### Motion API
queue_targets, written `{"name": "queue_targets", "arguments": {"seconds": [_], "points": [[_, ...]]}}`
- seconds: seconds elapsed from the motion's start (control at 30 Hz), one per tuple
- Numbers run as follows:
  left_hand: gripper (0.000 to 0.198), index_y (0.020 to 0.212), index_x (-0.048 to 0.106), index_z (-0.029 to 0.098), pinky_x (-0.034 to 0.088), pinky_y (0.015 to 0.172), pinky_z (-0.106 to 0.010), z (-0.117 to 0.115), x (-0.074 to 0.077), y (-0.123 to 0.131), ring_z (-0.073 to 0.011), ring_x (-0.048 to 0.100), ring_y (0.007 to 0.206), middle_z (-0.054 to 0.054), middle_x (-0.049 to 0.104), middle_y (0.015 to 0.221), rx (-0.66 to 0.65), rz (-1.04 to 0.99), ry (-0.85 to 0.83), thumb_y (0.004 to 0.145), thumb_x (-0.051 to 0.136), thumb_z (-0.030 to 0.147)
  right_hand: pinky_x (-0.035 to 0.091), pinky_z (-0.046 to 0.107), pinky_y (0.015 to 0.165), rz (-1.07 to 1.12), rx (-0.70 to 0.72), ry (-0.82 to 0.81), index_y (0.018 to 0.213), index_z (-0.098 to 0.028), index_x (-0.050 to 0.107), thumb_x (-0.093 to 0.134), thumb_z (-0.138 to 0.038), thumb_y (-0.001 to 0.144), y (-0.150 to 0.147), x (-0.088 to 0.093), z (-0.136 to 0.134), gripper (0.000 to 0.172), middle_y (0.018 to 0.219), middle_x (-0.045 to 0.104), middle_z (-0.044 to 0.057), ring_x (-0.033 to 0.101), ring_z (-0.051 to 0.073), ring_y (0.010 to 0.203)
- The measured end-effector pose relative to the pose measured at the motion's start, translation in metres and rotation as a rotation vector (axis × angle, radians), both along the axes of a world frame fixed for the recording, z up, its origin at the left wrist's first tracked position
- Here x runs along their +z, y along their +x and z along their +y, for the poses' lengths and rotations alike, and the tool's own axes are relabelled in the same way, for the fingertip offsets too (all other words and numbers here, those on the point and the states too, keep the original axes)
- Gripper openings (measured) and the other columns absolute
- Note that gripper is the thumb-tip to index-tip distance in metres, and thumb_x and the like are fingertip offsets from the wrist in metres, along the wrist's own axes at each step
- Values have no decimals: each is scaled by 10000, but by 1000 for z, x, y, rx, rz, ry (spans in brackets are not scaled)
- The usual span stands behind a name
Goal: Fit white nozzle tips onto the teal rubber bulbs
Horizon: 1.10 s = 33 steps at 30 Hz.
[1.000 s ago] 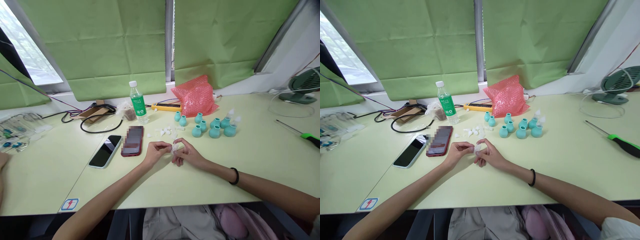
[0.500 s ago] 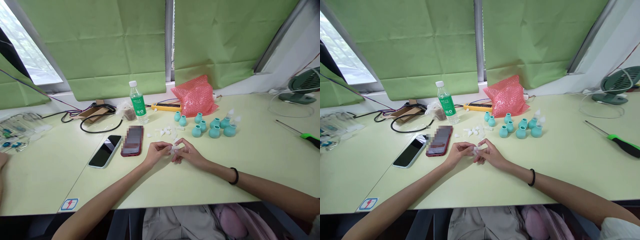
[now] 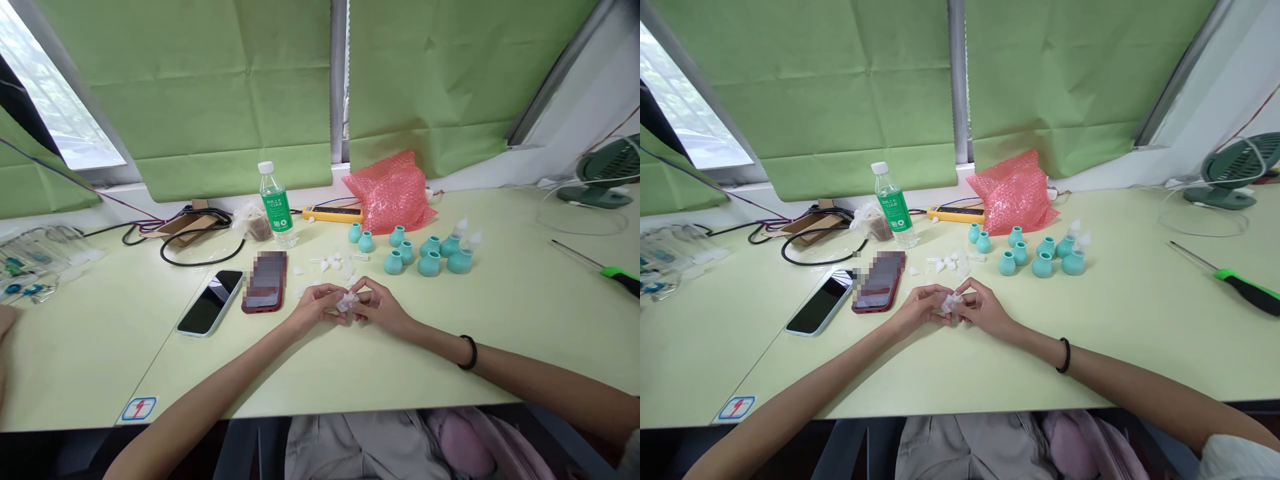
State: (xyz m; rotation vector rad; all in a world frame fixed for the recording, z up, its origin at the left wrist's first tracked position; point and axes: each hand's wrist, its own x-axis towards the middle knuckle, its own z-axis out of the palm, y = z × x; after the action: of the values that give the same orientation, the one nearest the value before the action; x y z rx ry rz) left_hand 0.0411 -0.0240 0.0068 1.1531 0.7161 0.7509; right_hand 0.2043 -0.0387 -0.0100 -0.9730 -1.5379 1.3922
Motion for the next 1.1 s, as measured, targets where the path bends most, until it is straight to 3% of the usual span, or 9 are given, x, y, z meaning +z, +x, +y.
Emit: {"name": "queue_targets", "arguments": {"seconds": [0.27, 0.4, 0.53, 1.1], "points": [[263, 833, 476, 146, 456, 553, -311, 2, -2, 0, -126, 547, 526, -48, 577, 643, -109, -8, -65, 709, 499, 376, 396, 233, 476, -10, -60, 63, 789, -181, 463, 611, -335, 617, -1, 2, 1, 274, 520, 532, -30, 490, 98, 488], [373, 792, 493, 118, 386, 421, -227, 2, 0, 0, -107, 500, 421, -61, 568, 580, -206, 63, -71, 719, 427, 477, 395, 224, 464, -25, -72, 88, 820, -175, 494, 618, -329, 611, 0, 1, 2, 288, 491, 480, -48, 444, 78, 454], [478, 759, 533, 78, 352, 401, -208, 2, 3, 0, -95, 477, 413, -80, 562, 565, -285, 111, -77, 724, 371, 527, 402, 226, 459, -46, -69, 102, 857, -171, 503, 604, -358, 618, 1, 0, 2, 319, 478, 450, -52, 441, 80, 448], [369, 715, 577, 78, 393, 510, -223, 1, 0, -1, -126, 516, 571, -95, 563, 636, -201, 68, 40, 713, 470, 431, 395, 229, 453, -70, -47, 115, 857, -164, 522, 588, -376, 633, 2, -1, 1, 315, 484, 467, -36, 448, 89, 456]]}}
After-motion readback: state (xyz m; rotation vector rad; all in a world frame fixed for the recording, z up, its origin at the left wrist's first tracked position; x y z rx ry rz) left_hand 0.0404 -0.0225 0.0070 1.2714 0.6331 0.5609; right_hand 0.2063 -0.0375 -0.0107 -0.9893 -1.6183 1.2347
